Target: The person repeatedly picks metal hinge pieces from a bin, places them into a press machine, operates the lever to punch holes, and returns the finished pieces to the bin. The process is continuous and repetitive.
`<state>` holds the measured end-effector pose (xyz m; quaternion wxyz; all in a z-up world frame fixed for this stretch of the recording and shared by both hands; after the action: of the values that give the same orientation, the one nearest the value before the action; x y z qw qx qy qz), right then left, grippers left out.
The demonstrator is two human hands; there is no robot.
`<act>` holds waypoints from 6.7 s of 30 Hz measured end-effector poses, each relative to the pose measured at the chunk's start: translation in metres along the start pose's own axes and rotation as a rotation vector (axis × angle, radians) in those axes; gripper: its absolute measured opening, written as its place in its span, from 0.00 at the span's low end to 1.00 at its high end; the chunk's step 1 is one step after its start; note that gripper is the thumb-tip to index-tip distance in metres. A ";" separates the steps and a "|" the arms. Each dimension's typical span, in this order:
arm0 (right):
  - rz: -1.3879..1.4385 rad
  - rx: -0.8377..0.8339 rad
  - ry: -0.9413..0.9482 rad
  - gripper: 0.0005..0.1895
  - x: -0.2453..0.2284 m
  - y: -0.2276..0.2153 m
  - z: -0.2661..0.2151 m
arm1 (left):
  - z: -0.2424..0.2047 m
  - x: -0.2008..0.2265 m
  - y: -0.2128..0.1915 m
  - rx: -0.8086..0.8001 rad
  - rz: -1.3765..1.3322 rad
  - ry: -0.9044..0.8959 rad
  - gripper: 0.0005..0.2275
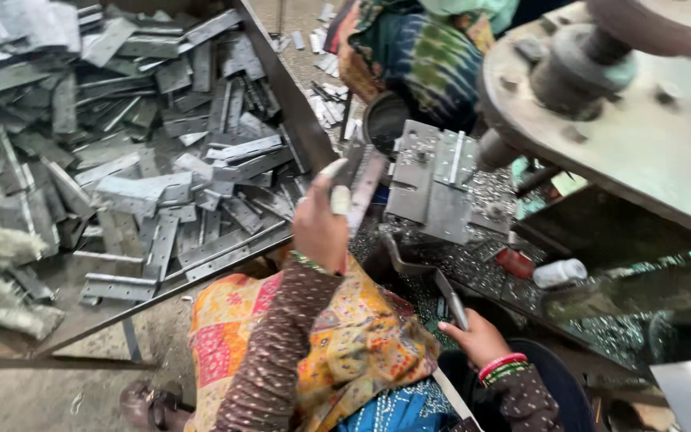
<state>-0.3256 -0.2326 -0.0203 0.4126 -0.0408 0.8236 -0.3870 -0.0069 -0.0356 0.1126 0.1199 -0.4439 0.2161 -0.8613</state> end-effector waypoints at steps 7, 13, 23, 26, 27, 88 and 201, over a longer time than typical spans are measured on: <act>-0.084 -0.031 0.237 0.24 -0.016 -0.002 -0.016 | -0.053 0.109 0.083 -0.365 0.473 0.423 0.26; -0.081 0.091 -0.063 0.25 0.010 0.007 0.000 | -0.077 0.111 0.125 -0.391 0.424 0.410 0.18; -0.179 0.253 -0.025 0.28 0.084 0.098 0.006 | -0.060 0.095 0.145 -0.500 0.360 0.341 0.16; -0.134 0.189 -0.041 0.25 0.082 0.080 0.012 | -0.057 0.098 0.144 -0.441 0.395 0.417 0.16; -0.197 0.147 -0.011 0.25 0.082 0.064 0.016 | -0.053 0.099 0.147 -0.450 0.424 0.428 0.16; -0.158 0.061 -0.055 0.24 -0.007 0.001 -0.012 | -0.066 0.127 0.071 -0.185 -0.213 0.562 0.03; -0.130 0.027 -0.005 0.26 -0.020 -0.012 -0.008 | 0.023 0.057 0.034 -0.161 -0.086 0.158 0.17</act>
<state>-0.3215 -0.2282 0.0037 0.3892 -0.0895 0.8129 -0.4239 -0.0208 -0.0939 0.1486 0.0297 -0.3914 0.2741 -0.8779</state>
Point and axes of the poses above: each hand's wrist, its own z-axis towards the middle knuckle, its own y-axis out of the palm, x = y × z, the point moved 4 cm from there along z, towards the middle knuckle, and after that the axes turned 3 degrees about -y, right-handed, at the moved point
